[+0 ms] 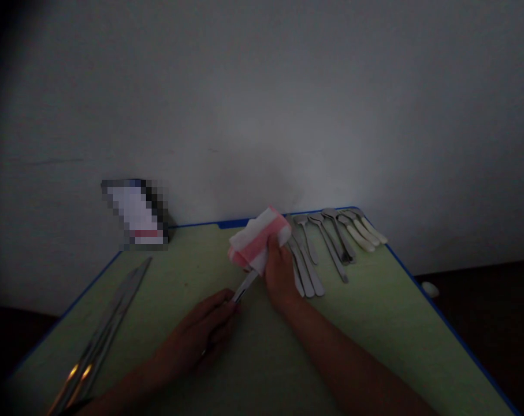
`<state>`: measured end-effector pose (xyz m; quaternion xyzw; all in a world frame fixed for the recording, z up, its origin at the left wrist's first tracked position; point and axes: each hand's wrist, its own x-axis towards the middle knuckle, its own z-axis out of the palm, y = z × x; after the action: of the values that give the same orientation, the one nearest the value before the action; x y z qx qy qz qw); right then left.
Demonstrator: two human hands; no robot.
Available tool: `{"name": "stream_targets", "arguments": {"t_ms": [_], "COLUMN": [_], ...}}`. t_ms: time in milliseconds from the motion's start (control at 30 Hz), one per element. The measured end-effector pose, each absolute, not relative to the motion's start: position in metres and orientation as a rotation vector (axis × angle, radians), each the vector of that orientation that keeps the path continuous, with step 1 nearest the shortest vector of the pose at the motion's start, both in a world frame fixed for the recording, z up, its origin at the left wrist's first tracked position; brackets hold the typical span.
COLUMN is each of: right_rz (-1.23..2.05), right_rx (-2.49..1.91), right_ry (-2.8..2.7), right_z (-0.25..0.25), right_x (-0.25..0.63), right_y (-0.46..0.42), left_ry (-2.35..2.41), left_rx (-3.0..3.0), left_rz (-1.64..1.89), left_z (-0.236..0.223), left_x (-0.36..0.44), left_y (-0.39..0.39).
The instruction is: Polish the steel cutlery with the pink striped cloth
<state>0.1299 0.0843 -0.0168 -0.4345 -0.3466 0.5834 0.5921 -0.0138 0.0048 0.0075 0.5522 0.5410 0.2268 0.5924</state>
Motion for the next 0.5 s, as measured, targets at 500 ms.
{"name": "stream_targets", "arguments": {"t_ms": [500], "right_rz": [1.197], "right_rx": [-1.063], "right_ry": [-0.872], "right_z": [-0.022], "right_x": [0.124], "right_y": [0.088], "left_ry": [1.652], "left_rx": [2.215], "left_rz": [0.173], "left_z": [0.012], "left_x": [-0.023], "left_y": [-0.024]}}
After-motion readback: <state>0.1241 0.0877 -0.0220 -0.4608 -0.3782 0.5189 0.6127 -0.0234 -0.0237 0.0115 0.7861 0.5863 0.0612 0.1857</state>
